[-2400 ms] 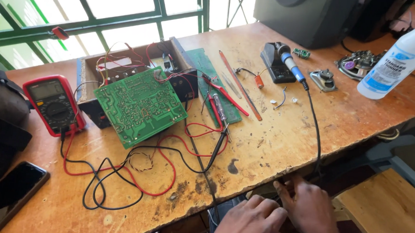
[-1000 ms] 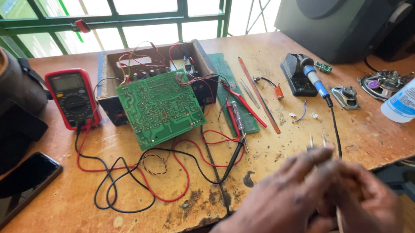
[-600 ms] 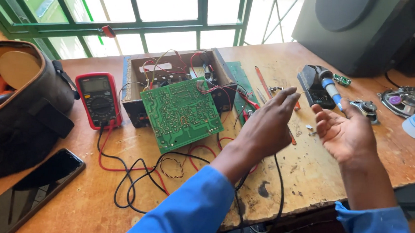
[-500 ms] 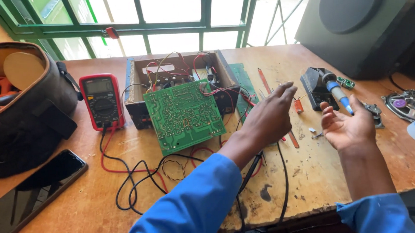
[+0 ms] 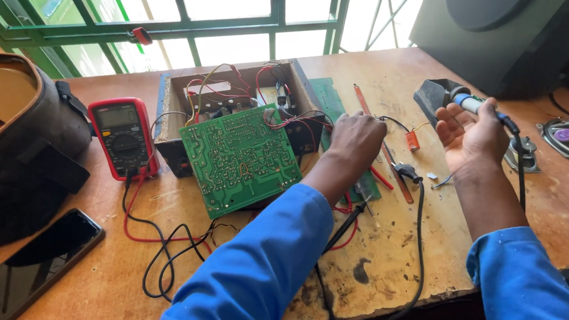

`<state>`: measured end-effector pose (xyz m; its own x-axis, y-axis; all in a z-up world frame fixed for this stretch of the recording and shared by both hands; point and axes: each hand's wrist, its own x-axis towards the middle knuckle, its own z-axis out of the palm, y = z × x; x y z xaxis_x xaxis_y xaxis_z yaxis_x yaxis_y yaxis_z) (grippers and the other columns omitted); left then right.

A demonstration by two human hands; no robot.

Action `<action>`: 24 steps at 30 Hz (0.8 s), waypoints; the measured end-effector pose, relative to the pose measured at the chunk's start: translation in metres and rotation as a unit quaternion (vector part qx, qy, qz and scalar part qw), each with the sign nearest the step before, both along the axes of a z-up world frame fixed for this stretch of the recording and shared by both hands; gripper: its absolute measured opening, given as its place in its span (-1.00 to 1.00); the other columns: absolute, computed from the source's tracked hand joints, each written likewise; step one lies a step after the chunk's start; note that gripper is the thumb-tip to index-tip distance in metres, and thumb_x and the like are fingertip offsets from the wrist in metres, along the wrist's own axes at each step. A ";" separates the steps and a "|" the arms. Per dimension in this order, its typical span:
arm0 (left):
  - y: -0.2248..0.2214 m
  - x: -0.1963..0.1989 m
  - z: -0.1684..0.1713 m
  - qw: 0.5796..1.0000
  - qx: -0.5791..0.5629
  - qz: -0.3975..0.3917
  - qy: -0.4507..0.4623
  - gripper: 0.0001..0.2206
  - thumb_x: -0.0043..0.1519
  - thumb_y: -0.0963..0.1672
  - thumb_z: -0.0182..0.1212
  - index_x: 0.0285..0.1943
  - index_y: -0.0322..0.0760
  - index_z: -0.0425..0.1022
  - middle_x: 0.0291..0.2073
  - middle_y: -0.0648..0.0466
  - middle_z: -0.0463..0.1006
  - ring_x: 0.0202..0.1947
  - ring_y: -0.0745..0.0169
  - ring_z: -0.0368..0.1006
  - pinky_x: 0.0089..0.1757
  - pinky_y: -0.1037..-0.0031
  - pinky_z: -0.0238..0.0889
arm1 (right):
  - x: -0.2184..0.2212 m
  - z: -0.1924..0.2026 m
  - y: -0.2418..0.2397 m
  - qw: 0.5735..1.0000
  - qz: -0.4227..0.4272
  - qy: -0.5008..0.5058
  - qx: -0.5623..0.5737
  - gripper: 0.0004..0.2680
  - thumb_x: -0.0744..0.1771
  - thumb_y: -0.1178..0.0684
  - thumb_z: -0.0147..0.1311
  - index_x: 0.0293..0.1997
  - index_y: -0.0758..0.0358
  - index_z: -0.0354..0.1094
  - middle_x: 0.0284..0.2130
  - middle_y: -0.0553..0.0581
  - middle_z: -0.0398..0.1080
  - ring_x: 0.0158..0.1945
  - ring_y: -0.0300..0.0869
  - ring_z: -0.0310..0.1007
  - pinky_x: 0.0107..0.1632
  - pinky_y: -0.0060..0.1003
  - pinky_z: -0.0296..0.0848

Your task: The person tests a circuit board with multimeter probes, uses a soldering iron and tweezers to work on components, and turns over a second circuit board to check the underside.

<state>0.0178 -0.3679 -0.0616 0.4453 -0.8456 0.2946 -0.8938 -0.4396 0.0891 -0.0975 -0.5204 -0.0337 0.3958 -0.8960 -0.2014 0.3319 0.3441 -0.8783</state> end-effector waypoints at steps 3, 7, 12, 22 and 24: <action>-0.014 0.001 -0.005 1.000 0.020 -0.016 -0.018 -0.70 0.18 -0.34 0.17 -0.54 -0.13 0.36 -0.65 0.23 0.30 -0.52 0.25 0.23 -0.21 0.29 0.31 | -0.002 0.015 0.018 0.995 -0.021 0.048 -0.090 -0.59 0.35 -0.29 -0.17 0.09 0.23 0.38 -0.02 0.08 0.62 -0.25 -0.25 0.77 -0.33 -0.46 0.73; -0.035 0.015 -0.017 0.996 0.029 -0.046 -0.072 -0.70 0.20 -0.34 0.14 -0.50 -0.10 0.38 -0.63 0.21 0.37 -0.58 0.26 0.25 -0.42 0.32 0.21 | 0.000 0.013 0.020 0.984 -0.039 0.069 -0.158 -0.77 0.38 -0.19 -0.12 -0.09 0.06 0.38 -0.27 -0.02 0.55 -0.34 -0.32 0.68 -0.37 -0.43 0.64; -0.041 0.021 -0.006 0.978 0.123 -0.091 -0.142 -0.83 0.31 -0.21 0.17 -0.34 -0.05 0.52 -0.37 0.14 0.60 -0.27 0.20 0.48 -0.15 0.26 0.28 | 0.001 0.013 0.021 0.959 -0.107 0.080 -0.249 -0.99 0.40 0.03 0.06 -0.14 -0.01 0.37 -0.51 -0.08 0.38 -0.58 -0.40 0.45 -0.59 -0.49 0.39; 0.013 -0.011 0.039 0.949 -0.185 -0.232 -0.103 -0.79 0.35 -0.24 0.06 0.13 -0.28 0.24 -0.19 -0.03 0.50 -0.25 0.08 0.49 -0.09 0.22 0.42 | 0.014 -0.011 -0.014 0.934 -0.183 -0.028 -0.306 -0.92 0.39 0.08 0.14 -0.15 0.11 0.28 -0.40 0.08 0.51 -0.39 -0.31 0.52 -0.36 -0.42 0.51; 0.018 -0.026 0.052 0.922 -0.297 -0.245 0.046 -0.73 0.24 -0.41 -0.15 -0.05 -0.26 0.17 -0.38 -0.07 0.41 -0.54 0.13 0.24 -0.44 0.25 0.12 | 0.014 -0.016 -0.021 0.908 -0.190 -0.056 -0.369 -0.90 0.39 0.17 0.17 -0.17 0.15 0.27 -0.41 0.11 0.50 -0.32 -0.23 0.57 -0.26 -0.31 0.62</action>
<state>-0.0086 -0.3504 -0.0092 0.0987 -0.6531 0.7508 -0.9484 0.1667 0.2697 -0.0839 -0.5415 -0.0498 0.0107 -0.8463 0.5327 0.4055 -0.4833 -0.7759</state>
